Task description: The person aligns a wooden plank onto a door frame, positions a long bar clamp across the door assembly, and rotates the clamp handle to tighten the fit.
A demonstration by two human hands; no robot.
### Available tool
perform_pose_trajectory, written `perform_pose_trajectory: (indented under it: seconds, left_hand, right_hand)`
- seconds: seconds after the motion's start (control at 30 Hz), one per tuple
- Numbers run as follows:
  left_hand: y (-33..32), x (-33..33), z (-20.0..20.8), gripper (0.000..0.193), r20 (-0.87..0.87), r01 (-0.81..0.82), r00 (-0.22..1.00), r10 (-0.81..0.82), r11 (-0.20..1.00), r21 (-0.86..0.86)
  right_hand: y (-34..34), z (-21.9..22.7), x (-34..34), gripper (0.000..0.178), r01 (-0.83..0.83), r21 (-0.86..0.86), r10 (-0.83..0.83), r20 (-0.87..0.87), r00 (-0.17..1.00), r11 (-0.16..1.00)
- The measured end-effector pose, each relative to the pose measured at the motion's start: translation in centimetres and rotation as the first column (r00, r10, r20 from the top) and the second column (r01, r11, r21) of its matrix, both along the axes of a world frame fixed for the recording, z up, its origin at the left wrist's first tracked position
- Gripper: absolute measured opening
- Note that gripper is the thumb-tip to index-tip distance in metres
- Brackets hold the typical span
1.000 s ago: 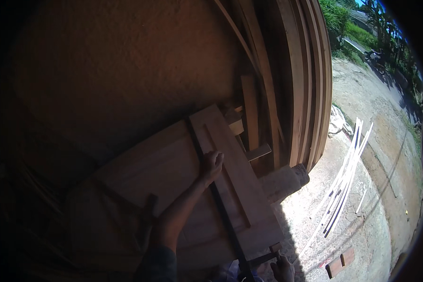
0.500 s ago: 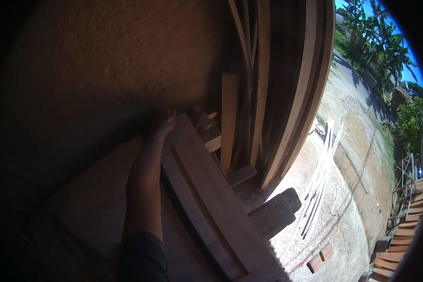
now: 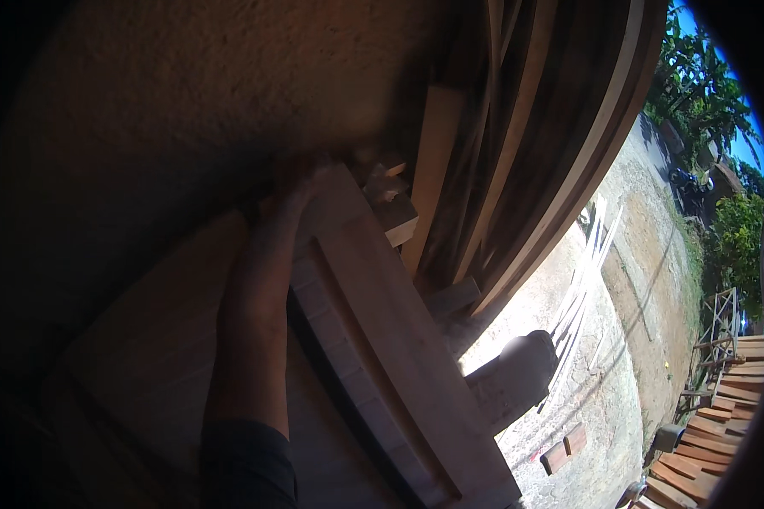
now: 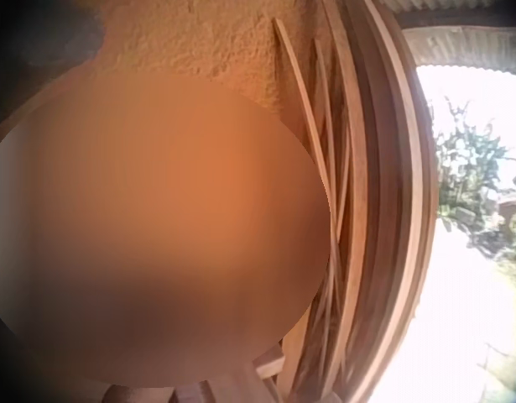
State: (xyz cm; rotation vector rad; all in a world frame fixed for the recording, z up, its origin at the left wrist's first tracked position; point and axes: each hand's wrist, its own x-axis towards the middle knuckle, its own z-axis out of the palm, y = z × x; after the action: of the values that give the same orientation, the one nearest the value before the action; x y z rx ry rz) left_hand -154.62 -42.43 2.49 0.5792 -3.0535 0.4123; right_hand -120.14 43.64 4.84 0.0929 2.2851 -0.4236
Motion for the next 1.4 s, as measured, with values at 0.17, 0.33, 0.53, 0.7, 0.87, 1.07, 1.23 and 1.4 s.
perform_pose_trajectory:
  seconds: [0.17, 0.33, 0.53, 0.7, 0.87, 1.07, 1.23, 1.4]
  left_hand:
    - [-0.8, 1.2, -1.4, 0.027, -0.173, 0.044, 0.981, -0.085, 0.974, -0.224]
    - [0.9, 1.2, -0.5, 0.04, -0.098, 0.014, 0.995, -0.015, 1.0, -0.012]
    - [1.7, 0.7, 2.0, 0.056, -0.097, -0.068, 0.992, 0.087, 0.982, 0.178]
    - [2.4, -0.5, -0.4, 0.069, -0.052, -0.253, 0.944, 0.326, 0.814, 0.523]
    - [10.3, 6.2, 4.6, 0.057, -0.489, 0.139, 0.864, 0.122, 0.875, 0.464]
    - [51.0, 19.9, 7.4, 0.04, -0.5, 0.813, 0.543, -0.674, 0.275, 0.512]
    - [67.7, 27.6, 4.2, 0.046, -0.091, 0.653, 0.164, -0.982, 0.039, 0.757]
    - [69.0, 27.9, 3.0, 0.058, 0.122, 0.683, 0.193, -0.974, 0.222, 0.696]
  right_hand:
    - [1.9, -1.7, 0.2, 0.032, 0.179, -0.178, -0.165, 0.091, 0.982, 0.968]
    - [1.1, -0.9, -0.2, 0.034, 0.079, -0.047, -0.074, 0.105, 0.992, 0.996]
    - [-2.4, 1.6, -1.4, 0.036, -0.263, 0.163, 0.228, 0.205, 0.952, 0.951]
    - [-3.3, 2.8, -1.1, 0.04, 0.002, 0.185, -0.016, 0.075, 0.997, 0.983]
    - [-3.0, 3.1, -0.6, 0.037, -0.033, 0.031, 0.04, -0.302, 0.952, 0.999]
    - [-1.2, 2.6, 2.7, 0.034, -0.072, 0.084, 0.108, -0.567, 0.817, 0.994]
    - [-0.7, 2.0, 2.6, 0.023, -0.137, -0.042, 0.092, -0.546, 0.833, 0.99]
    - [-0.2, 0.8, 3.1, 0.016, -0.132, -0.139, 0.033, -0.557, 0.83, 0.982]
